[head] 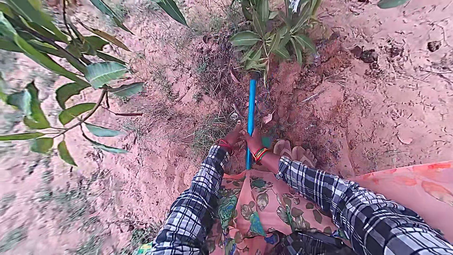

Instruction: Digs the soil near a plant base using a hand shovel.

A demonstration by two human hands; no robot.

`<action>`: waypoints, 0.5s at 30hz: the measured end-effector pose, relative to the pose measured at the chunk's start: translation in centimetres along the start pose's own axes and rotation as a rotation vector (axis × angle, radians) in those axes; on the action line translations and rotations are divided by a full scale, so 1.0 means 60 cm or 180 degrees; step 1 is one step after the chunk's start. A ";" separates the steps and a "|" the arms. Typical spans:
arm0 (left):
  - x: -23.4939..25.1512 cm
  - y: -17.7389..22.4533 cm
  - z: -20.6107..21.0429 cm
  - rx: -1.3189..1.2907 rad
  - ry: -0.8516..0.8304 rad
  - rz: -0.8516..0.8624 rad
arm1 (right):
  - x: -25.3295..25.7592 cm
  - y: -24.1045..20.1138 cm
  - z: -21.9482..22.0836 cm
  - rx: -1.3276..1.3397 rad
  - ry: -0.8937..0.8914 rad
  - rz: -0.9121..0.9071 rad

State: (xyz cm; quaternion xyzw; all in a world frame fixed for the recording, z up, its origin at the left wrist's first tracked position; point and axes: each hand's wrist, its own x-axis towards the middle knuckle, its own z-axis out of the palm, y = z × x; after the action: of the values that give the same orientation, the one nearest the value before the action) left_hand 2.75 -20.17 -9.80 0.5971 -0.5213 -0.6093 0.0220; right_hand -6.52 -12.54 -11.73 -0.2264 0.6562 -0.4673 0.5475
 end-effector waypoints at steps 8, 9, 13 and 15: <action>0.028 -0.028 0.031 0.1189 0.0260 0.0163 | 0.016 0.071 -0.019 -0.0896 -0.1422 0.0109; 0.035 -0.034 0.029 0.1079 0.0277 0.0097 | 0.030 0.071 -0.041 -0.1083 -0.1727 0.0180; 0.066 -0.040 0.014 0.1415 0.0159 -0.0017 | 0.104 0.128 -0.115 -0.2262 -0.1108 0.0143; 0.073 -0.036 0.012 0.1713 0.0048 0.0013 | 0.125 0.158 -0.125 -0.2670 -0.0689 0.0020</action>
State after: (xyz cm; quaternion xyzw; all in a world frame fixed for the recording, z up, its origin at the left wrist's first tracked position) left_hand 2.25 -21.63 -14.50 0.5850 -0.6655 -0.4443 -0.1324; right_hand -13.67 -11.50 -23.95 -0.4751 0.7288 -0.1320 0.4752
